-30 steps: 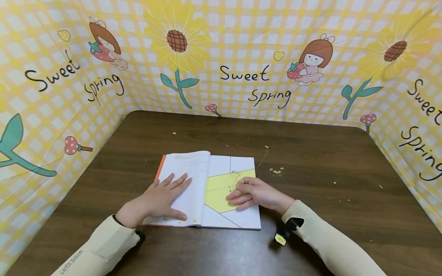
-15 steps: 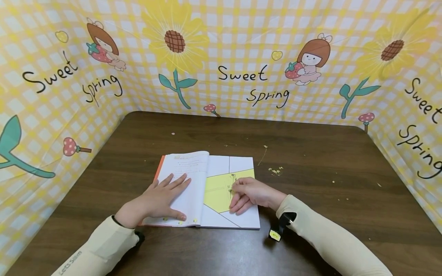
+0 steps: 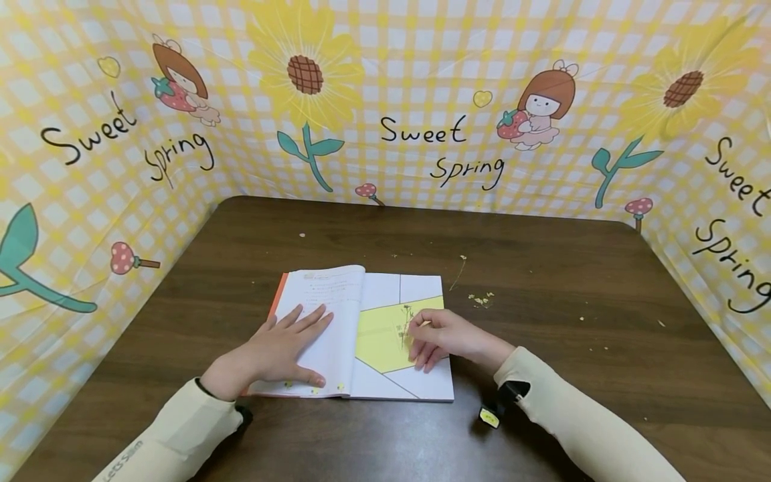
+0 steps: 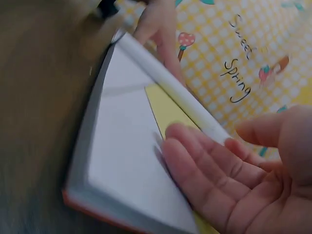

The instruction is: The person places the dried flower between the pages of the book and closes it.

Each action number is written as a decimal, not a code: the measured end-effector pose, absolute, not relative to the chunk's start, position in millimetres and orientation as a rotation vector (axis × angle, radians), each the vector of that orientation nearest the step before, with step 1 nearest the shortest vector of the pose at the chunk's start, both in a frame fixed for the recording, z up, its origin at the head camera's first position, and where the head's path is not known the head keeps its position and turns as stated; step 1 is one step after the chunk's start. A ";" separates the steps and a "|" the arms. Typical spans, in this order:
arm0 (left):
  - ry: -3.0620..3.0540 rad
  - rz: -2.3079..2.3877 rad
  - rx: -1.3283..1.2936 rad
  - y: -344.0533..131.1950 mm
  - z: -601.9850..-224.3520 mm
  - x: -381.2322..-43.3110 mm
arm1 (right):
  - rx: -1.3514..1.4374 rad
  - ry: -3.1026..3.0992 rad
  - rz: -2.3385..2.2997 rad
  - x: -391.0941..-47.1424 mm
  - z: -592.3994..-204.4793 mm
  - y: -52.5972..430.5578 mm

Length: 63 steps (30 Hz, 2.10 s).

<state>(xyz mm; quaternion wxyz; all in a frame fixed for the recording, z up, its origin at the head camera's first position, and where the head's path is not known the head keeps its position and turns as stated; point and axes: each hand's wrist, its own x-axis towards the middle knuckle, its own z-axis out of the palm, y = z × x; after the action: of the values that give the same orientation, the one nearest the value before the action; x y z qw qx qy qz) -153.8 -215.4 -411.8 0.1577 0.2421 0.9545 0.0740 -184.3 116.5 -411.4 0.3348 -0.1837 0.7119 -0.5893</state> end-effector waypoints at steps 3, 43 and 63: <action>2.736 0.213 0.698 -216.0 -413.3 -154.1 | -0.792 2.189 -1.340 -178.9 -403.8 124.3; 2.711 0.230 0.692 -212.7 -402.1 -149.3 | -1.535 2.790 -0.116 -134.8 -391.2 142.3; 2.717 0.217 0.682 -210.3 -397.1 -148.3 | -1.776 2.655 -0.243 -143.0 -383.7 145.1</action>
<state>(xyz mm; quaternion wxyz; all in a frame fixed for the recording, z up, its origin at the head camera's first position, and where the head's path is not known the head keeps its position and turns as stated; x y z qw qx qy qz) -148.3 -210.3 -397.1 0.1653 0.2394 0.9537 0.0761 -143.0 145.1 -383.7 -0.0307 -0.5541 0.8284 -0.0758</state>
